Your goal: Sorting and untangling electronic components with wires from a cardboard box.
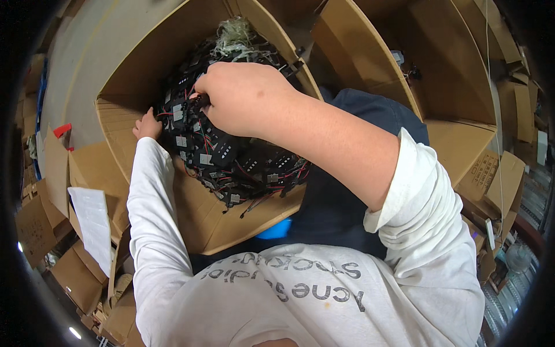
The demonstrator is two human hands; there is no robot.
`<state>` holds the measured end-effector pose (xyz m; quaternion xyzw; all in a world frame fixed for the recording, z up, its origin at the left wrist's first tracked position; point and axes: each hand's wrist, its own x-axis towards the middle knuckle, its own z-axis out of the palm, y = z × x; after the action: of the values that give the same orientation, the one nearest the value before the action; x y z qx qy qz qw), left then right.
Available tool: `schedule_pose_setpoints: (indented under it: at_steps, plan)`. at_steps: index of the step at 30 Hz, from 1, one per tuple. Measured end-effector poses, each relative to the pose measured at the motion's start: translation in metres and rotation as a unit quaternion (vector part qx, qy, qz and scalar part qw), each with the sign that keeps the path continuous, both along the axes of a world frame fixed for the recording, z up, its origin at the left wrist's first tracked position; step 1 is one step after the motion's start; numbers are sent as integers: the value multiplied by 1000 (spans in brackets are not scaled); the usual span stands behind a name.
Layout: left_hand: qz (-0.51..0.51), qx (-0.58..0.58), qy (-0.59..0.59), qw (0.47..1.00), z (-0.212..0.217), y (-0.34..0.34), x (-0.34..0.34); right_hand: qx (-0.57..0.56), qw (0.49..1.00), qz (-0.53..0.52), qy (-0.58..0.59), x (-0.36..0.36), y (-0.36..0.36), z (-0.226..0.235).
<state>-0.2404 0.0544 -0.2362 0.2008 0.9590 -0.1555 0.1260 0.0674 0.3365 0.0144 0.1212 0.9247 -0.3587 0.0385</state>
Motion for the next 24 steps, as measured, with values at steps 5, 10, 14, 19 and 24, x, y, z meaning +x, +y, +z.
schedule_pose_setpoints:
  at_steps: [5,10,14,19,24]
  plan:
    - [-76,-76,-3,994,-4,19,4,31,998,-15,47,-1,11,-6]
    - [-55,188,-191,962,28,-40,-20,-27,998,-9,54,1,-5,14]
    - [-110,228,-192,948,83,-11,32,-17,1000,-13,21,15,-3,11]
    - [58,242,-268,931,224,-8,107,0,989,5,149,21,-8,9]
    - [-96,367,-287,879,292,23,181,-201,966,67,146,20,-23,11]
